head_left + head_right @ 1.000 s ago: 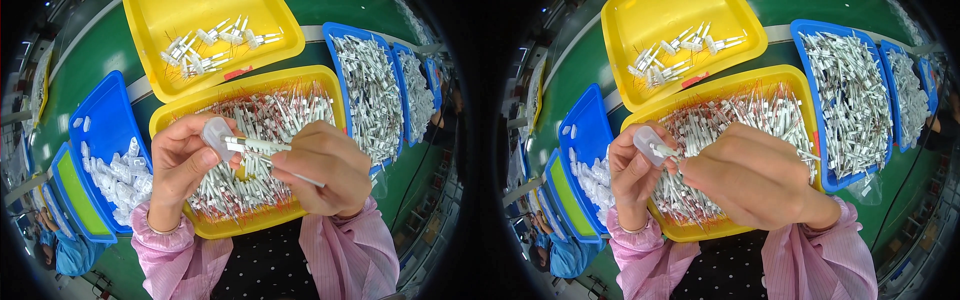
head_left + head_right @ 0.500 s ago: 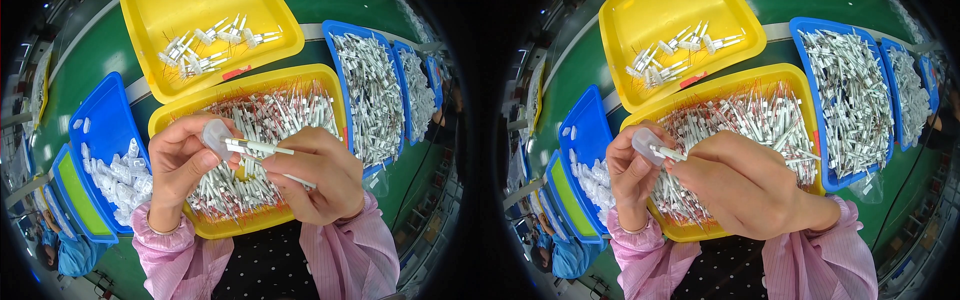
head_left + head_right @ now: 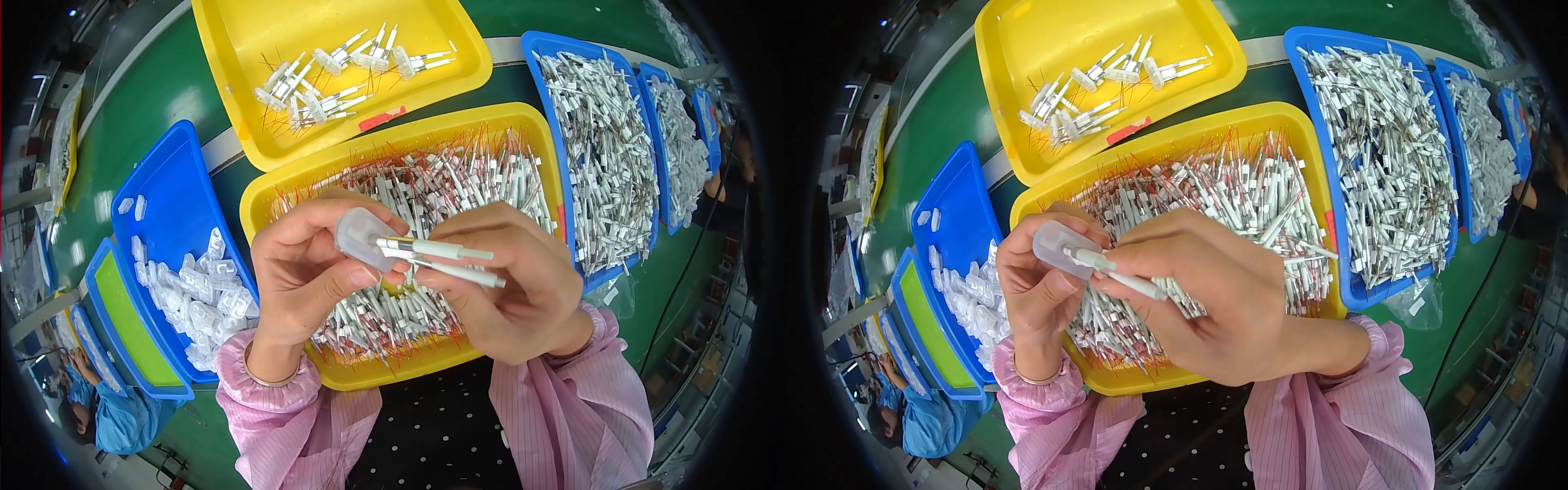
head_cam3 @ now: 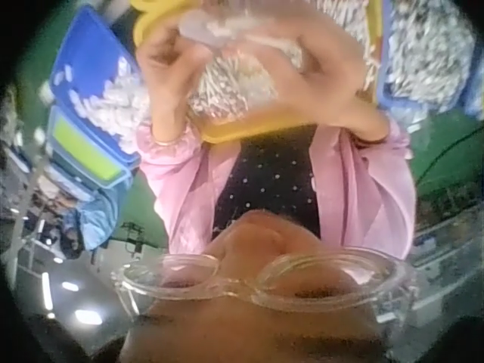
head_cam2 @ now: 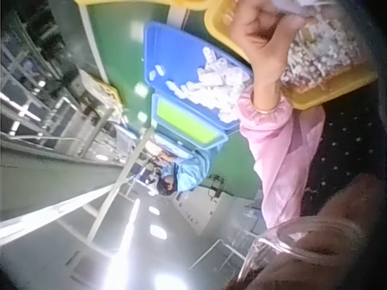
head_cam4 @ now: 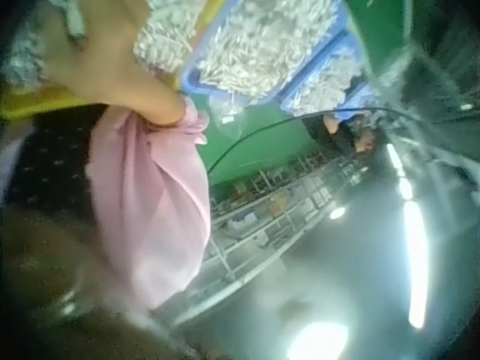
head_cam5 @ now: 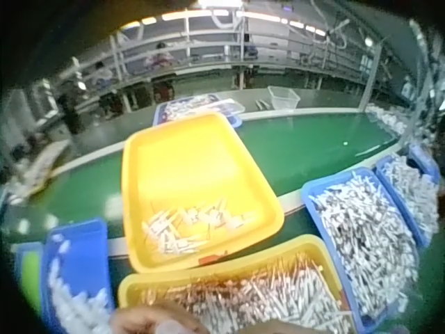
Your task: The person assembles metal pins into small transparent plastic housings by hand at a factory workbench.
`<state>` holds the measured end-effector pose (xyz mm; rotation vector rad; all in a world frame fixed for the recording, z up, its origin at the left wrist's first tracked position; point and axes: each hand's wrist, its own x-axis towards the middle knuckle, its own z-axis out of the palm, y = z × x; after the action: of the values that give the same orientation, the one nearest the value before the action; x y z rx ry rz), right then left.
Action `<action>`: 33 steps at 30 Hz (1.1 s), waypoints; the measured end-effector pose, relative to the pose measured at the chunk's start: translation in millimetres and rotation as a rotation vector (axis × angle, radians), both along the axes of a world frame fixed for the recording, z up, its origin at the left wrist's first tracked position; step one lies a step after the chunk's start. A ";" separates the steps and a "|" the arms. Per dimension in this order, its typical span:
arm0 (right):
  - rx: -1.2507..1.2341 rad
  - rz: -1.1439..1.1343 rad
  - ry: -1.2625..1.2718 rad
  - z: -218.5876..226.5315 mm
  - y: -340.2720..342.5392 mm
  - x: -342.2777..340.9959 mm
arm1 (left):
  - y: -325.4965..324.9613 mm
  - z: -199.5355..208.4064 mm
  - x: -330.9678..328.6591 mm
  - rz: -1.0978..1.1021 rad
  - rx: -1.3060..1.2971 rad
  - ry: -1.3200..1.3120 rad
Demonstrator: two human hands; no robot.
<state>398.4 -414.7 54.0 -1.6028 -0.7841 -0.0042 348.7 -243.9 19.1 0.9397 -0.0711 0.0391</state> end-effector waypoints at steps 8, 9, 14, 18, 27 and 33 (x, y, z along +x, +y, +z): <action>0.142 0.018 0.184 -15.2 8.9 -1.1 | -5.6 -3.6 -3.6 0.020 -0.001 0.012; 0.138 0.015 0.193 -15.8 9.8 -1.7 | -5.6 -4.5 -4.1 0.027 0.015 0.003; 0.134 -0.017 0.195 -21.5 12.0 -9.1 | -10.0 -4.2 -4.9 0.104 0.178 -0.092; 0.218 -0.132 0.162 -28.8 21.5 -13.3 | -17.7 -5.8 -6.5 0.189 0.203 -0.093; 0.171 0.125 0.379 -7.1 2.0 15.2 | -7.0 -2.3 3.7 0.100 0.024 0.008; -1.199 -0.610 -0.294 -1.3 -112.3 69.8 | 21.4 -4.3 31.9 0.301 0.262 0.201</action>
<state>468.2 -527.1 52.7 -2.9928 -0.4670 -0.2554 380.6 -222.5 14.7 1.2056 0.2575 0.2173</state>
